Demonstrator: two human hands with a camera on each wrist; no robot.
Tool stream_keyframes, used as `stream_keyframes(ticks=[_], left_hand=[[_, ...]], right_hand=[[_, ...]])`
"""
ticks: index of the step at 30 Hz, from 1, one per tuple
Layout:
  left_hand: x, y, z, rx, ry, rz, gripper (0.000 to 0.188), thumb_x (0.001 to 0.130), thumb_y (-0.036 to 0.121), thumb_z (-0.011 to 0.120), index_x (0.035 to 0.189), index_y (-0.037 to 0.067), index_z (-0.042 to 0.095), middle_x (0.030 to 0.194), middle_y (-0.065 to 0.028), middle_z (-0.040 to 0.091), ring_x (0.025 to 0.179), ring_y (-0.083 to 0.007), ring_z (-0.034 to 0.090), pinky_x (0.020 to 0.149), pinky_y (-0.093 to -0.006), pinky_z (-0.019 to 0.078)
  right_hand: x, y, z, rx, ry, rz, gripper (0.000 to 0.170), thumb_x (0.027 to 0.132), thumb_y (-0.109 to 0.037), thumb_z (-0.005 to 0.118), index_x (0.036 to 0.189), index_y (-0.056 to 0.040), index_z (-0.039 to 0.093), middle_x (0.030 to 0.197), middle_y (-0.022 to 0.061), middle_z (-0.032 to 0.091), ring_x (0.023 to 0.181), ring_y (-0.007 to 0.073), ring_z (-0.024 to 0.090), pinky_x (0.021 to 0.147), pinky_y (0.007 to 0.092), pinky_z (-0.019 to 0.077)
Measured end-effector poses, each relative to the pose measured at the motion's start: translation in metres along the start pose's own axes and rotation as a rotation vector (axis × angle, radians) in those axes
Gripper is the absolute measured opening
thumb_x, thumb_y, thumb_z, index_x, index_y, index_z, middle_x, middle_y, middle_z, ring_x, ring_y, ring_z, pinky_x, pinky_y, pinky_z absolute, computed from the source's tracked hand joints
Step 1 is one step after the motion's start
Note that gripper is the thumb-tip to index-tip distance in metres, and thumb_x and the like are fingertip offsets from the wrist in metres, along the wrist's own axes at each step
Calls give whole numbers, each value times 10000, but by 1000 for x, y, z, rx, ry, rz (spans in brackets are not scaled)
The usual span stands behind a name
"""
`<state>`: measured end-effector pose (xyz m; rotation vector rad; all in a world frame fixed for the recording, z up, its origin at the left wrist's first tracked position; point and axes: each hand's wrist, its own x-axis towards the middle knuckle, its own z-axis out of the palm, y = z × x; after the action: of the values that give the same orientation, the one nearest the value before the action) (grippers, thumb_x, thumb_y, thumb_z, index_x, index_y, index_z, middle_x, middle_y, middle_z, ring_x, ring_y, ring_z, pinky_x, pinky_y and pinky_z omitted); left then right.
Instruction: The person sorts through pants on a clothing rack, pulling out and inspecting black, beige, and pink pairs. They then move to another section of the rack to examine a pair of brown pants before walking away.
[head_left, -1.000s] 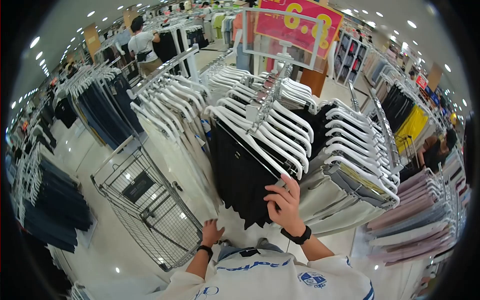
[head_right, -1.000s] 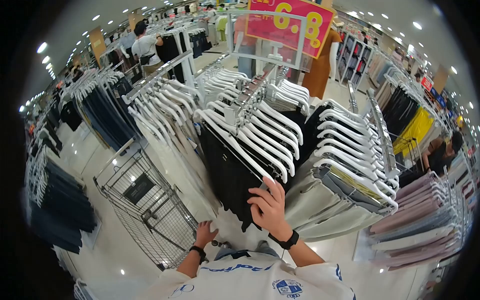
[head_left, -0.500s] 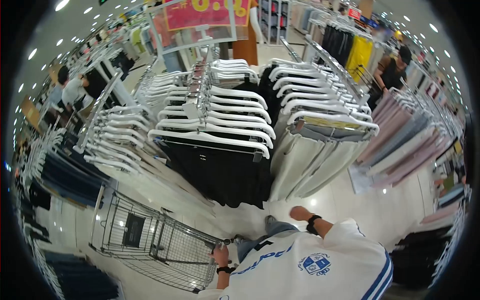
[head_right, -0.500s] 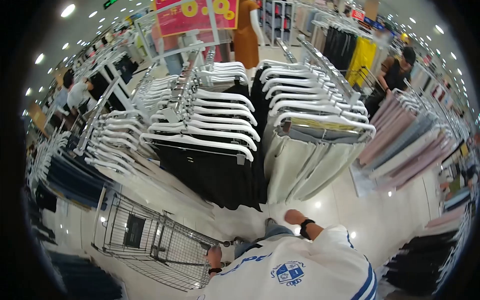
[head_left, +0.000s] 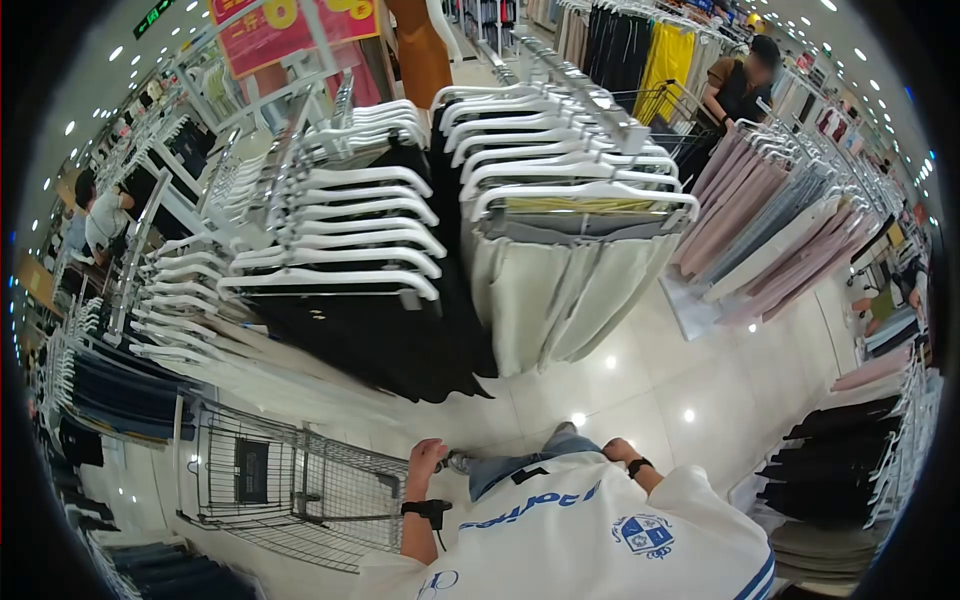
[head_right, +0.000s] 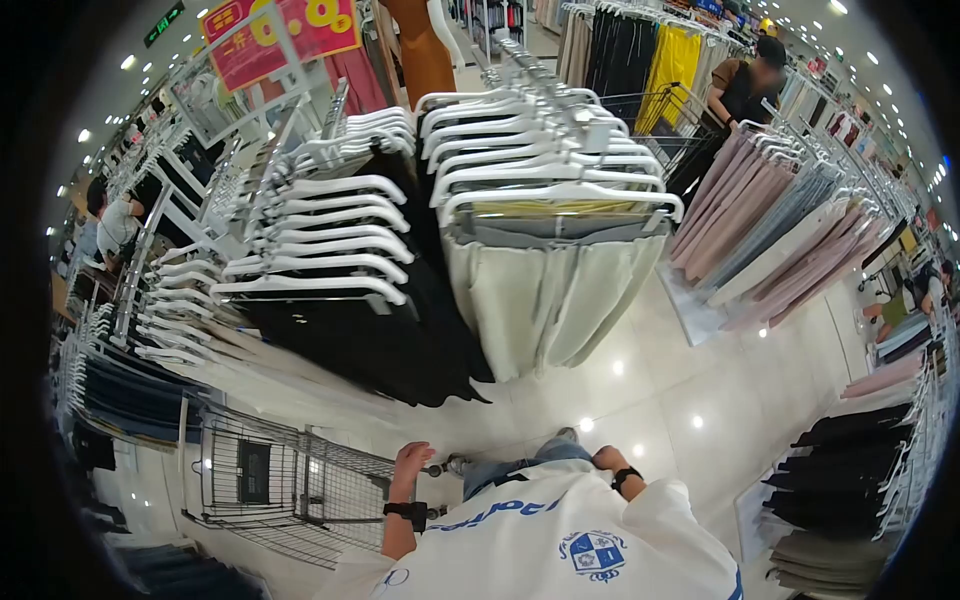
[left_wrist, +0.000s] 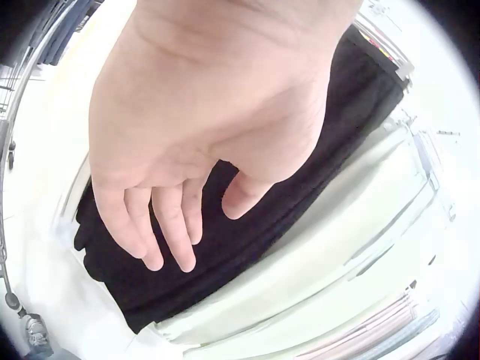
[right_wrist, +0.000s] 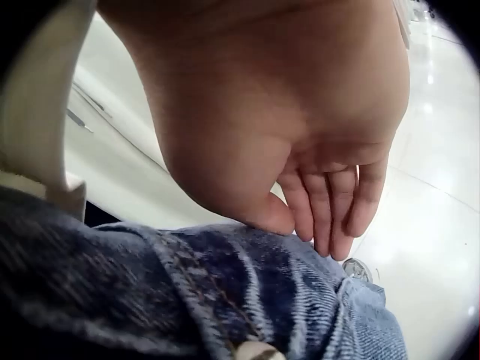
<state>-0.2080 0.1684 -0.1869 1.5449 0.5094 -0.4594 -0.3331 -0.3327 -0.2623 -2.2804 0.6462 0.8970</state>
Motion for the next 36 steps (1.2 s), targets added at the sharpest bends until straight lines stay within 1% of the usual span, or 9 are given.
stream_keyframes(ticks=[2,3,6,9,12,22,30,34,36], left_hand=[[8,-9,32,137,-21,-46,286,912,201,617,1096,-16,647,918,-109,716,865,-186,677,782,-295,522],[7,-13,50,131,-18,-47,286,912,201,617,1096,-16,647,918,-109,716,865,-186,677,782,-295,522],[9,-16,121,183,-68,43,296,920,226,610,1073,-24,650,941,-128,714,881,-195,682,788,-310,525],[11,-6,197,532,-171,270,295,910,238,601,1073,0,664,940,-104,706,868,-178,669,771,-310,518],[12,14,278,608,-346,188,298,904,237,604,1081,5,663,956,-112,710,890,-204,670,792,-321,515],[45,93,480,992,-698,426,298,886,283,534,1038,69,676,1043,-151,694,952,-348,647,829,-411,508],[112,137,639,1092,-915,433,319,844,280,520,983,62,706,956,-191,697,878,-374,654,787,-450,502],[153,172,718,1166,-944,408,333,840,281,528,979,36,705,952,-196,699,889,-365,660,796,-424,514],[166,193,750,992,-867,421,334,849,288,532,993,39,700,955,-188,702,895,-361,661,803,-421,516]], right_hand=[[8,8,-16,-111,-11,-65,358,766,-353,643,922,-49,753,990,192,709,978,361,661,878,410,526],[9,23,-22,55,84,-119,326,789,-317,643,917,-37,751,963,181,719,907,301,693,835,378,544],[26,59,-60,249,26,-124,320,808,-272,593,942,-23,742,913,171,726,863,304,704,814,364,551],[32,94,-93,378,-16,-102,310,827,-229,583,968,5,730,877,148,732,795,231,714,766,338,558],[40,121,-132,489,43,-101,283,862,-143,588,1021,72,679,918,162,719,797,221,704,730,312,560],[67,154,-198,841,65,-132,264,911,-197,571,1072,-7,658,968,92,717,871,184,688,746,305,513],[135,203,-286,871,75,-15,271,917,-206,569,1081,-12,661,966,89,719,869,186,689,763,312,521],[177,262,-338,783,83,135,308,874,-214,596,1048,27,679,958,115,717,845,192,691,672,292,527],[187,281,-376,639,42,116,309,869,-217,600,1038,28,684,953,115,716,840,189,689,663,292,529]])
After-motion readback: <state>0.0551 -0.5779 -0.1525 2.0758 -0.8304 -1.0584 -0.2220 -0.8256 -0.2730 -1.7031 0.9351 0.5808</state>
